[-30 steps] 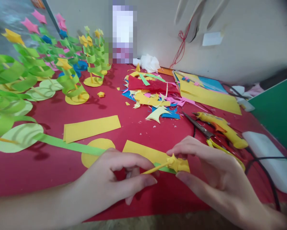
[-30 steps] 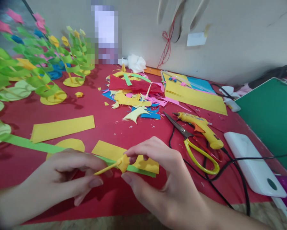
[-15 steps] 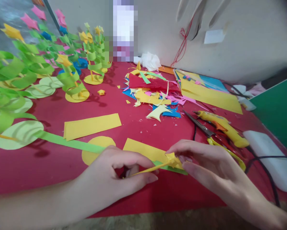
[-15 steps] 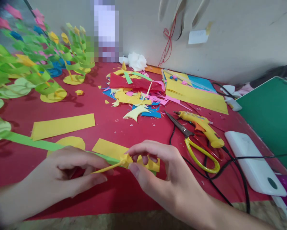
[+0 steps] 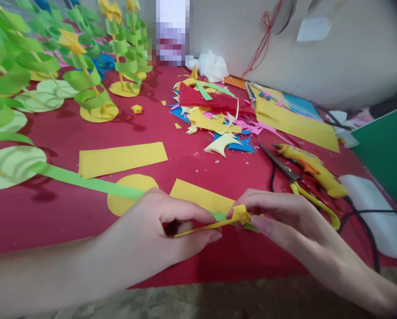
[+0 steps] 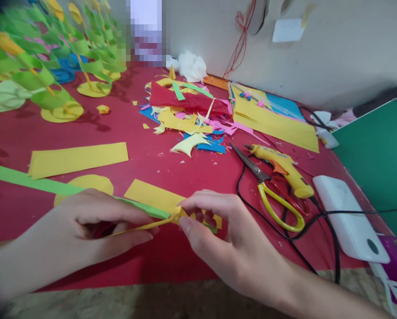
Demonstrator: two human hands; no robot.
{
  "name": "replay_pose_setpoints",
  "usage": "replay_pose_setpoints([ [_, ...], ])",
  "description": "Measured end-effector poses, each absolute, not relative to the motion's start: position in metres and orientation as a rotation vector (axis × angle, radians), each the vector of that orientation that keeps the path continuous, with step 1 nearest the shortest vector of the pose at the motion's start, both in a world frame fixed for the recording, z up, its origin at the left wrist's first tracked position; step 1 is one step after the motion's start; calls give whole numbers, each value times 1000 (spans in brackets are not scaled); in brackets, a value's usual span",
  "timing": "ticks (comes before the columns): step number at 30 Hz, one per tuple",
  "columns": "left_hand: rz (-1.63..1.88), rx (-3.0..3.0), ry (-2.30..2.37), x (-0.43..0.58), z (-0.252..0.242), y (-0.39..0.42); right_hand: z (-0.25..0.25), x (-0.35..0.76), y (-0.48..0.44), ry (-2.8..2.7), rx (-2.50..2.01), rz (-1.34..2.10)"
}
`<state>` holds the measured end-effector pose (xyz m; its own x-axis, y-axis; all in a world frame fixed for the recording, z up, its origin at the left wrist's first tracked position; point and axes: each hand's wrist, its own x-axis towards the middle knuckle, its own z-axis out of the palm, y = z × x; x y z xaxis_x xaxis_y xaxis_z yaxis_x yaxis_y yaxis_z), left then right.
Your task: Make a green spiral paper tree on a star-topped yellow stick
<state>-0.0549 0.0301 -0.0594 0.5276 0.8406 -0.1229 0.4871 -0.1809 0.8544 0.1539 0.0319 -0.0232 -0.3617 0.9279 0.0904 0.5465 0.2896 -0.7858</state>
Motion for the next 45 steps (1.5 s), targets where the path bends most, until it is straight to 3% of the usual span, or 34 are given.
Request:
replay_pose_setpoints([
  [12,518,1589,1065,-51,-53,35,-24,155,35,-2065,-1334,959],
  [37,510,1729,1067,-54,-55,32,-26,153,32,-2078,-1226,883],
  [45,696,1465,993,-53,-52,33,-22,153,37,-1995,-1411,952],
])
